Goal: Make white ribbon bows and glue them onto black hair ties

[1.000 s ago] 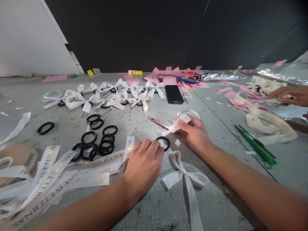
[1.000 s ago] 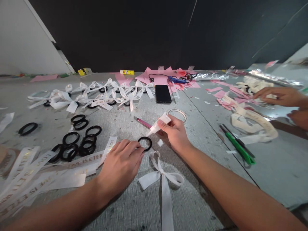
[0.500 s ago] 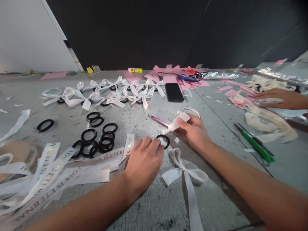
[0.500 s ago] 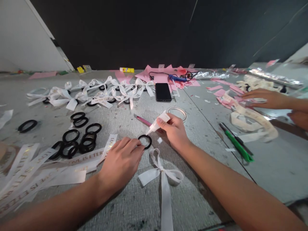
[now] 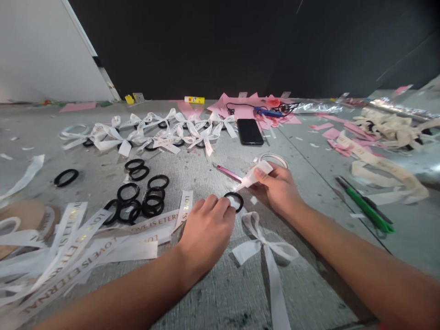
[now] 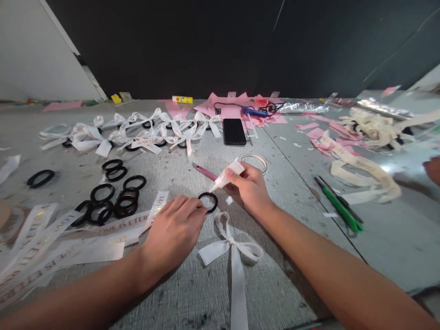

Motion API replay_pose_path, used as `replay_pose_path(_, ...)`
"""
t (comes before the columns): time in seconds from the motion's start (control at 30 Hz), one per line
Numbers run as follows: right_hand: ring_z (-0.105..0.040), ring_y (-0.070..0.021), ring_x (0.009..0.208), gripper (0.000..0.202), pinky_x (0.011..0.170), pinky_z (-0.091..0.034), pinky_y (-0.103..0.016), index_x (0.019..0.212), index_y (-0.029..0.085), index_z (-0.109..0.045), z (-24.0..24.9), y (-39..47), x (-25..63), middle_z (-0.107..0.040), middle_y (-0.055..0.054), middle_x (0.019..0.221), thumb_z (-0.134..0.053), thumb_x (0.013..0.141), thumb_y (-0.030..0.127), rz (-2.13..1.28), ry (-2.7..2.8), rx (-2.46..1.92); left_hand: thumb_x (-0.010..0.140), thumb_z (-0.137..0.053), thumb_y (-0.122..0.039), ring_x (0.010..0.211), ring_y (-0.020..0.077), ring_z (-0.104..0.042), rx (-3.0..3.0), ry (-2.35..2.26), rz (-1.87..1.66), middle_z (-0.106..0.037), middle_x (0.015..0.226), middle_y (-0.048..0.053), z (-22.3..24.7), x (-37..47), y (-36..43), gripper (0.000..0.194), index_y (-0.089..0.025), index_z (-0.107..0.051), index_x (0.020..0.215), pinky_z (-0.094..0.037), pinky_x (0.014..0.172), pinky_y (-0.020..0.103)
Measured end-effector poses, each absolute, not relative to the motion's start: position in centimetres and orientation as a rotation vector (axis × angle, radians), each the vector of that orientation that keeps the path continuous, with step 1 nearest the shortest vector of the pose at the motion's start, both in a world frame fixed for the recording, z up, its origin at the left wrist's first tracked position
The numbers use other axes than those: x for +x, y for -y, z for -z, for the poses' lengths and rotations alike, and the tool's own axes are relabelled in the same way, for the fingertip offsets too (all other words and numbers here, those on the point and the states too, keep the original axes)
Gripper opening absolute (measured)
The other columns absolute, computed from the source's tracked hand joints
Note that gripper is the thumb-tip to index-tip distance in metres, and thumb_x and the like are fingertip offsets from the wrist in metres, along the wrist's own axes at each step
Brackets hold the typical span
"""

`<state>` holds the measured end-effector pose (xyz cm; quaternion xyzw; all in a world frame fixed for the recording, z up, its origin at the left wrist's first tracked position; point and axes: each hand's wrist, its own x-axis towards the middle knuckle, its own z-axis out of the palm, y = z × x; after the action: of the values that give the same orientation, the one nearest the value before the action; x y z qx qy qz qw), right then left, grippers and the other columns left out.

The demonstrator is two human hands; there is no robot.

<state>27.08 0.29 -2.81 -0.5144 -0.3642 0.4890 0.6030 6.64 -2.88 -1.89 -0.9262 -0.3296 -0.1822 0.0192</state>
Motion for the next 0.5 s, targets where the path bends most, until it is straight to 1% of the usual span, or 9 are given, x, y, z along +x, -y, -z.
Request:
replay_pose_path(0.23,-0.054,-0.0136,0.06,0.024,0.057,-0.048,-0.029,0.071,0.021,-0.06,3.02,-0.23,27.27,-0.054,0.002,0.065,-0.08,0.07,0.035,-1.134,0.873,-1.186,0.089,-0.059,-0.015,0.08,0.0234,-0.059,-2.876,1.019,0.579,-0.064,0.087,0.004,1.92,6.61,2.86,0.008,-0.016,-0.064,0.083,-0.052,0.067,0.037)
replay_pose_path(0.5,-0.055,-0.0151,0.061,0.024,0.063,-0.05,-0.034,0.074,0.021,-0.062,3.08,-0.27,27.53,-0.053,0.002,0.066,-0.08,0.07,0.038,-1.113,0.925,-1.217,0.09,-0.058,-0.015,0.08,0.0233,-0.058,-2.868,1.014,0.571,-0.064,0.086,0.005,1.94,6.7,2.7,0.01,-0.016,-0.065,0.081,-0.051,0.066,0.037)
